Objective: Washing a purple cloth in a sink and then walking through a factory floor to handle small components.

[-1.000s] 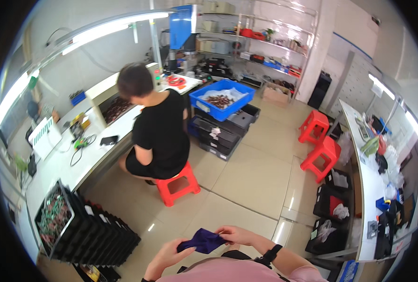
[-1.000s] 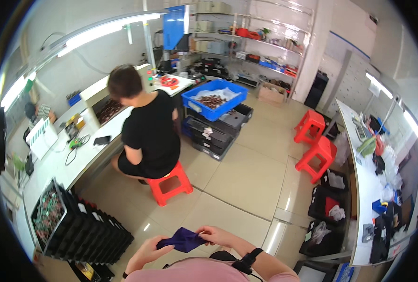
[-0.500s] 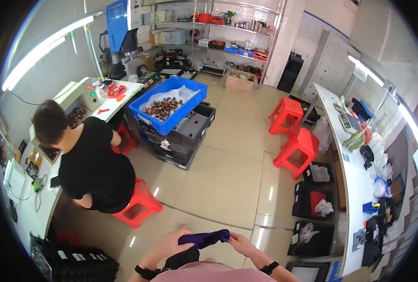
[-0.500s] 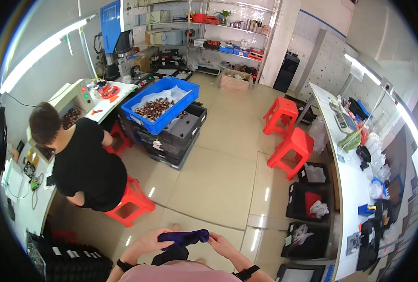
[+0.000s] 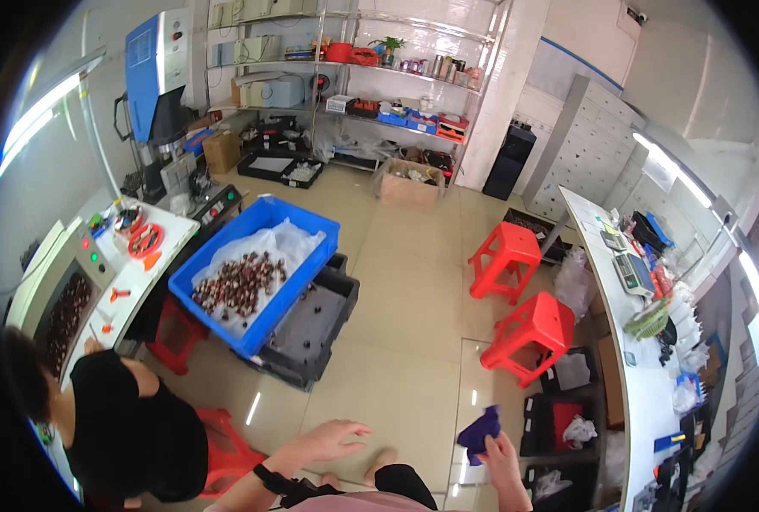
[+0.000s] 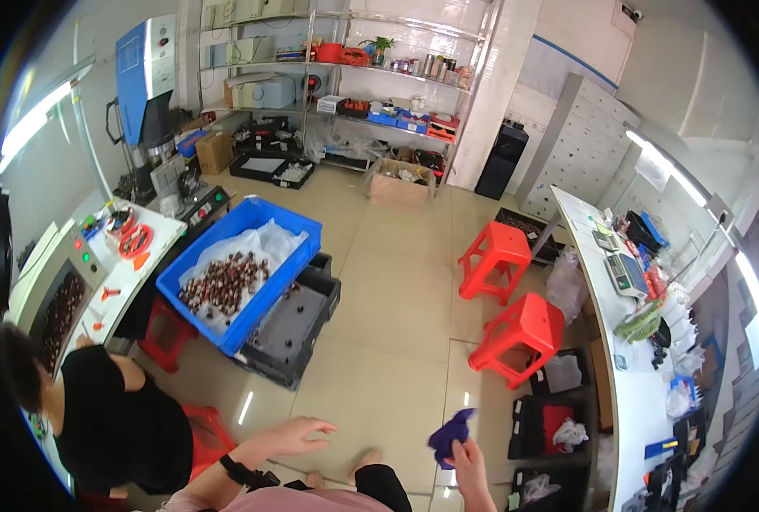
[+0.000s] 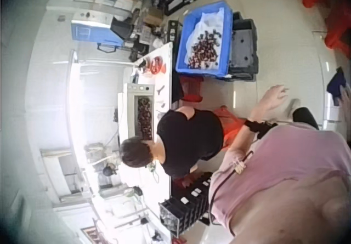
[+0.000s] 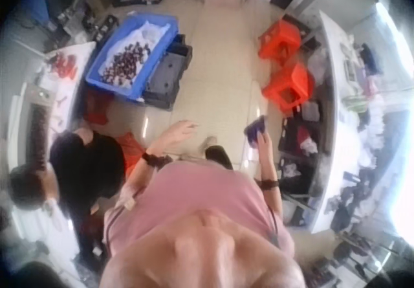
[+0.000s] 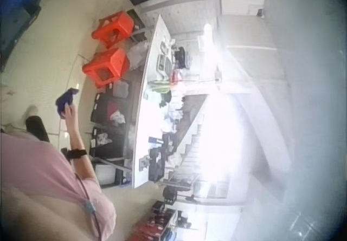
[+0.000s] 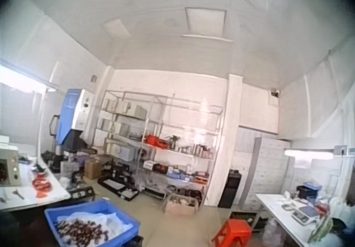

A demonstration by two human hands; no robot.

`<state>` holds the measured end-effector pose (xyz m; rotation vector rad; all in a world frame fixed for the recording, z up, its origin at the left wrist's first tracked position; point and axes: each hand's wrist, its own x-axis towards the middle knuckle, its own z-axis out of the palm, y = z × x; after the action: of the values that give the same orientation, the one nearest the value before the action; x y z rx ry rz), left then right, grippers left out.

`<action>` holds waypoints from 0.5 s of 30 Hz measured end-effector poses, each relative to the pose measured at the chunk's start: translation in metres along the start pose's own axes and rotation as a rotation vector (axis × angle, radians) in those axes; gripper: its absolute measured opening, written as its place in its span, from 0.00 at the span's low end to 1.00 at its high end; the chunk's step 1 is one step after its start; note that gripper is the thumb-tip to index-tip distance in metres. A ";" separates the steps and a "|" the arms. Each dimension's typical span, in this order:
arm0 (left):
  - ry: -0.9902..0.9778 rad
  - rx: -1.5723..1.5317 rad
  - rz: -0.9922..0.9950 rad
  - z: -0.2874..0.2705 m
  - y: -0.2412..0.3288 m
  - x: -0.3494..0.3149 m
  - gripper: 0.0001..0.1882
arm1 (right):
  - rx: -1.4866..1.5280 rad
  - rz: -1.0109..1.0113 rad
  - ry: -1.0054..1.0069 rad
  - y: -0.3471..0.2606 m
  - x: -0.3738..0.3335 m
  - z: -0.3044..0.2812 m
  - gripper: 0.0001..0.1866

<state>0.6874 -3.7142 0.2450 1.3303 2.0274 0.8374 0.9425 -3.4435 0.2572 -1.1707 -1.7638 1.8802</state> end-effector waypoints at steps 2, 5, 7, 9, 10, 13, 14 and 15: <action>-0.284 -0.282 -0.042 -0.012 0.005 0.056 0.24 | 0.077 -0.108 0.095 -0.012 0.057 -0.003 0.08; -0.400 -0.274 -0.041 -0.014 -0.004 0.152 0.22 | 0.053 -0.195 0.106 -0.077 0.144 0.020 0.08; -0.488 -0.139 -0.095 -0.032 0.004 0.212 0.21 | 0.026 -0.328 -0.031 -0.120 0.202 0.041 0.07; -0.396 -0.102 -0.083 -0.054 -0.001 0.257 0.22 | -0.332 -0.459 -0.210 -0.159 0.253 0.060 0.05; -0.288 -0.188 -0.003 -0.054 -0.022 0.283 0.22 | -0.385 -0.639 -0.348 -0.183 0.276 0.078 0.05; -0.106 -0.313 0.055 -0.086 -0.055 0.363 0.27 | -0.511 -0.861 -0.703 -0.248 0.331 0.121 0.10; -0.086 -0.668 -0.057 -0.093 -0.070 0.385 0.27 | -0.690 -0.954 -0.801 -0.240 0.359 0.127 0.12; -0.062 -1.020 -0.167 -0.102 -0.085 0.404 0.27 | -0.730 -1.157 -0.864 -0.240 0.382 0.137 0.14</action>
<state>0.4236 -3.3835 0.1983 0.5771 1.2789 1.4380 0.5346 -3.2204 0.3370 0.7185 -2.7305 0.9897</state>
